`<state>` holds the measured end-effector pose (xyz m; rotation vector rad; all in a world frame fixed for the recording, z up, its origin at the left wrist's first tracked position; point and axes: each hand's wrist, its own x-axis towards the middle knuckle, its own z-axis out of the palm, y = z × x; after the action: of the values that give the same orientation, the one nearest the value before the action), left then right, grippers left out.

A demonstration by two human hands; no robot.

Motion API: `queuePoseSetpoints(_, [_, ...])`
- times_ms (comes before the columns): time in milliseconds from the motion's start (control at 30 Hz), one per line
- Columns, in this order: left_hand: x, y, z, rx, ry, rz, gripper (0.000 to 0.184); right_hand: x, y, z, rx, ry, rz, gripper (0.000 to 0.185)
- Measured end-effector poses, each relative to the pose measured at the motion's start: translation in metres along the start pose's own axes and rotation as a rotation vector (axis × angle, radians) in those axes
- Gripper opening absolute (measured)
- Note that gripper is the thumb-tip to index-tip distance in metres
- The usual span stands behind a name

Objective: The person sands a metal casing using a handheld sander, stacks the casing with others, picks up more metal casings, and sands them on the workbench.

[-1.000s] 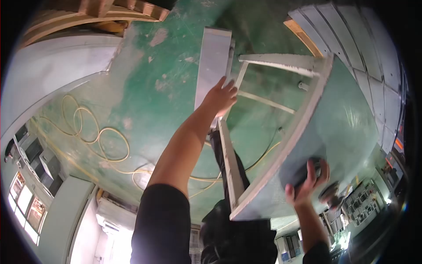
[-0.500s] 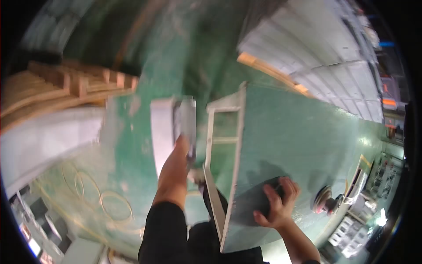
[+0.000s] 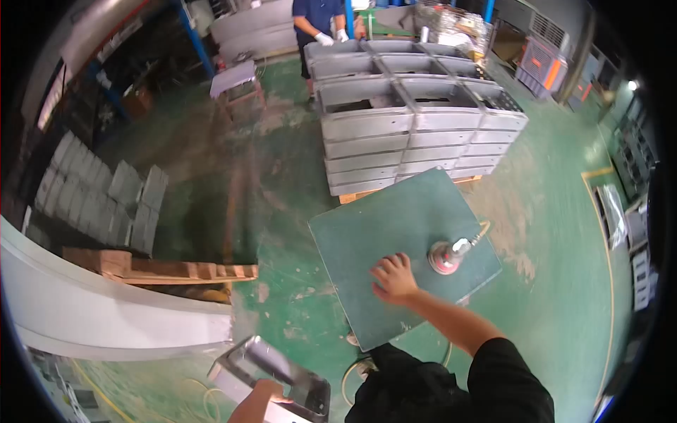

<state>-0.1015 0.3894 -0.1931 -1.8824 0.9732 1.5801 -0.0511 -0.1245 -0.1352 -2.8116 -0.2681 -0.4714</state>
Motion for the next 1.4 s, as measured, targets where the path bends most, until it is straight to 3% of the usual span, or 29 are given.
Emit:
queuePoseSetpoints(67, [-0.058, -0.010, 0.010, -0.112, -0.001, -0.022, 0.061, -0.023, 0.025, -0.044, -0.037, -0.139, 0.064, 0.039])
queuePoseSetpoints(200, [-0.157, -0.021, 0.048, -0.310, 0.001, -0.094, 0.063, -0.083, 0.095, -0.085, -0.196, -0.297, 0.460, 0.057])
queuePoseSetpoints(300, [-0.217, -0.001, 0.078, -0.419, 0.073, -0.141, 0.065, -0.094, 0.122, -0.108, -0.308, -0.527, 0.337, 0.068])
queuePoseSetpoints(367, [-0.252, 0.030, 0.076, -0.503, 0.134, -0.225, 0.067, -0.072, 0.120, -0.101, -0.257, -0.432, 0.406, 0.068])
queuePoseSetpoints(400, [-0.272, 0.054, 0.045, -0.597, 0.133, -0.304, 0.065, -0.066, 0.131, -0.082, -0.234, -0.316, 0.412, 0.069])
queuePoseSetpoints(467, [-0.306, 0.094, -0.010, -0.666, 0.172, -0.422, 0.064, -0.051, 0.152, -0.066, -0.292, -0.308, 0.315, 0.065])
queuePoseSetpoints(500, [-0.321, 0.109, -0.033, -0.635, 0.201, -0.463, 0.063, -0.044, 0.168, -0.060, -0.316, -0.399, 0.301, 0.066])
queuePoseSetpoints(567, [-0.356, 0.153, -0.096, -0.686, 0.331, -0.534, 0.059, -0.016, 0.180, -0.098, -0.249, -0.877, 0.375, 0.077])
queuePoseSetpoints(600, [-0.364, 0.170, -0.122, -0.734, 0.366, -0.549, 0.056, -0.017, 0.204, -0.080, -0.243, -0.910, 0.321, 0.086])
queuePoseSetpoints(767, [-0.369, 0.230, -0.265, -0.915, 0.533, -0.564, 0.052, -0.041, 0.214, -0.090, 0.050, -0.784, 0.076, 0.074])
queuePoseSetpoints(900, [-0.333, 0.237, -0.335, -1.084, 0.639, -0.344, 0.047, -0.073, 0.221, -0.100, 0.141, -0.618, 0.077, 0.064])
queuePoseSetpoints(1033, [-0.276, 0.255, -0.407, -1.272, 0.524, -0.204, 0.044, -0.121, 0.231, -0.094, 0.178, -0.490, 0.033, 0.059])
queuePoseSetpoints(1067, [-0.264, 0.267, -0.435, -1.243, 0.501, -0.172, 0.045, -0.129, 0.234, -0.097, 0.183, -0.581, 0.052, 0.056])
queuePoseSetpoints(1100, [-0.253, 0.276, -0.455, -1.217, 0.485, -0.130, 0.045, -0.145, 0.242, -0.085, 0.288, -0.658, 0.167, 0.056])
queuePoseSetpoints(1133, [-0.239, 0.279, -0.464, -1.248, 0.484, -0.045, 0.047, -0.185, 0.248, -0.047, 0.566, -0.520, 0.363, 0.058])
queuePoseSetpoints(1200, [-0.201, 0.282, -0.483, -1.307, 0.474, 0.133, 0.049, -0.228, 0.262, -0.047, 0.712, -0.312, 0.553, 0.062])
queuePoseSetpoints(1300, [-0.173, 0.287, -0.520, -1.127, 0.457, 0.235, 0.053, -0.241, 0.269, -0.143, 0.550, -0.210, 0.710, 0.062])
queuePoseSetpoints(1400, [-0.161, 0.298, -0.550, -0.939, 0.583, 0.285, 0.053, -0.266, 0.276, -0.240, 0.710, -0.070, 1.090, 0.059])
